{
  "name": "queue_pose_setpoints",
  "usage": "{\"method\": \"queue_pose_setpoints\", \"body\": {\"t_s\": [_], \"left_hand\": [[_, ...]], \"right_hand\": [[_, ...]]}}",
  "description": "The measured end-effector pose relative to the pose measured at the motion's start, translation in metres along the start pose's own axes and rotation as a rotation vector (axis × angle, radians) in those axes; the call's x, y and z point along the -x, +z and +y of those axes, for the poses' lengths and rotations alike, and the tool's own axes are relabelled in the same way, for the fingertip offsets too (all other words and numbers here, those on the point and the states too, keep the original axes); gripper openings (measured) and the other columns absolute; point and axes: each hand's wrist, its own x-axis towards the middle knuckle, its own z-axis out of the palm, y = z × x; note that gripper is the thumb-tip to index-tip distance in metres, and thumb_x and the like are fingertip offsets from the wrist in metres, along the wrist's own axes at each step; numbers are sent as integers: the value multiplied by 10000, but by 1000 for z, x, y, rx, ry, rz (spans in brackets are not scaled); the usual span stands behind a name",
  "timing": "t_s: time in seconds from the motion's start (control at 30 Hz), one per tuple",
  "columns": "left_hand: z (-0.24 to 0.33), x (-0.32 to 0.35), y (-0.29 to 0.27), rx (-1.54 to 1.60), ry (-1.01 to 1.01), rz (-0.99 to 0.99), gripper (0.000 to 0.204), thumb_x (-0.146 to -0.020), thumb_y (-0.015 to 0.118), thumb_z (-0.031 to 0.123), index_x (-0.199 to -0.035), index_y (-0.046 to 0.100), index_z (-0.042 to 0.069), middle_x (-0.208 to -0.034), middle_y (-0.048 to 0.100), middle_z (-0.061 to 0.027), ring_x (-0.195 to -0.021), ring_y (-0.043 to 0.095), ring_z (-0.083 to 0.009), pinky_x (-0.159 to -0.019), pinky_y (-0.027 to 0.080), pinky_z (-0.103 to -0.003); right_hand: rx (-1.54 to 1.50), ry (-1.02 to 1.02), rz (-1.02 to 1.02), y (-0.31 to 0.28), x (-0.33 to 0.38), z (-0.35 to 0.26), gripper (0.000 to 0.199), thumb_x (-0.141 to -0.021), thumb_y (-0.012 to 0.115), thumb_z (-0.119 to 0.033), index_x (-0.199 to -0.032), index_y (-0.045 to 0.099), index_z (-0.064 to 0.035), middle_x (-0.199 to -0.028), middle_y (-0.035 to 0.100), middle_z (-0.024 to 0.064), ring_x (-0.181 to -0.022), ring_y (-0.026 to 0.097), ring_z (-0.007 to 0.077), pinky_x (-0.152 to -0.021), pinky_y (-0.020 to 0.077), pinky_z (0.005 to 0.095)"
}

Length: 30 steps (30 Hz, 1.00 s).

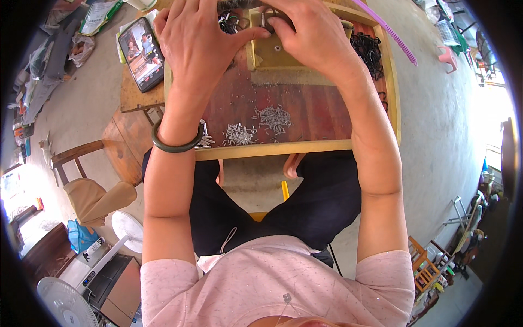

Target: The person picks up metal clips and pins by hand and uses a manual press tool on a wooden tray to join them together.

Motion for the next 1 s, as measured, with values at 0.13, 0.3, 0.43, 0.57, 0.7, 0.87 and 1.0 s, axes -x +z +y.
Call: {"method": "queue_pose_setpoints", "body": {"t_s": [0.13, 0.3, 0.43, 0.57, 0.7, 0.87, 1.0], "left_hand": [[0, -1, 1, 0, 3, -8, 718, -593, 882, 663, -860, 625, 48, -833, 669, -88, -859, 648, -315, -817, 432, -433], [2, -2, 1, 4, -20, -31, 728, -588, 882, 666, -867, 626, 45, -842, 674, -93, -860, 647, -319, -824, 430, -436], [3, -1, -3, -5, -35, -50, 664, -640, 888, 608, -893, 642, 45, -852, 683, -89, -865, 652, -301, -826, 441, -427], [11, -6, -25, 105, -90, -103, 600, -656, 896, 405, -996, 613, 0, -990, 610, -159, -1008, 568, -365, -952, 429, -461], [9, -6, -23, 171, -109, -120, 636, -654, 905, 416, -1009, 610, -22, -997, 609, -178, -1008, 564, -378, -919, 438, -465], [6, -3, -15, 159, -124, -77, 656, -614, 911, 448, -995, 617, 2, -978, 617, -145, -1000, 573, -352, -921, 425, -458], [4, -2, -10, 101, -103, -30, 659, -584, 910, 475, -971, 619, 27, -959, 619, -115, -987, 580, -325, -940, 406, -448]], "right_hand": [[-12, 36, -24, -1, -1, 0, 421, -839, 589, 1, -1250, 679, 25, -1112, 715, 261, -1025, 681, 436, -928, 531, 462], [-13, 10, -8, 3, 0, 10, 439, -828, 599, 12, -1258, 684, 11, -1132, 718, 253, -1028, 693, 422, -940, 535, 446], [-23, -30, 59, 7, 5, 0, 408, -846, 620, -4, -1246, 699, -2, -1121, 729, 240, -1018, 702, 419, -954, 535, 450], [-101, -9, 166, -8, 28, -27, 249, -844, 668, -40, -1087, 725, -32, -1018, 708, 169, -961, 687, 352, -867, 534, 438], [23, -111, -240, 7, 75, -42, 60, -808, 690, -77, -864, 681, -58, -848, 619, 83, -882, 623, 292, -803, 486, 389], [97, -132, -381, 19, 89, -51, 141, -741, 732, -25, -873, 687, -39, -891, 627, 76, -875, 618, 301, -823, 494, 396], [93, -213, -409, 29, 94, -51, 131, -712, 723, -46, -835, 679, -43, -867, 614, 74, -867, 621, 272, -820, 496, 386]]}}
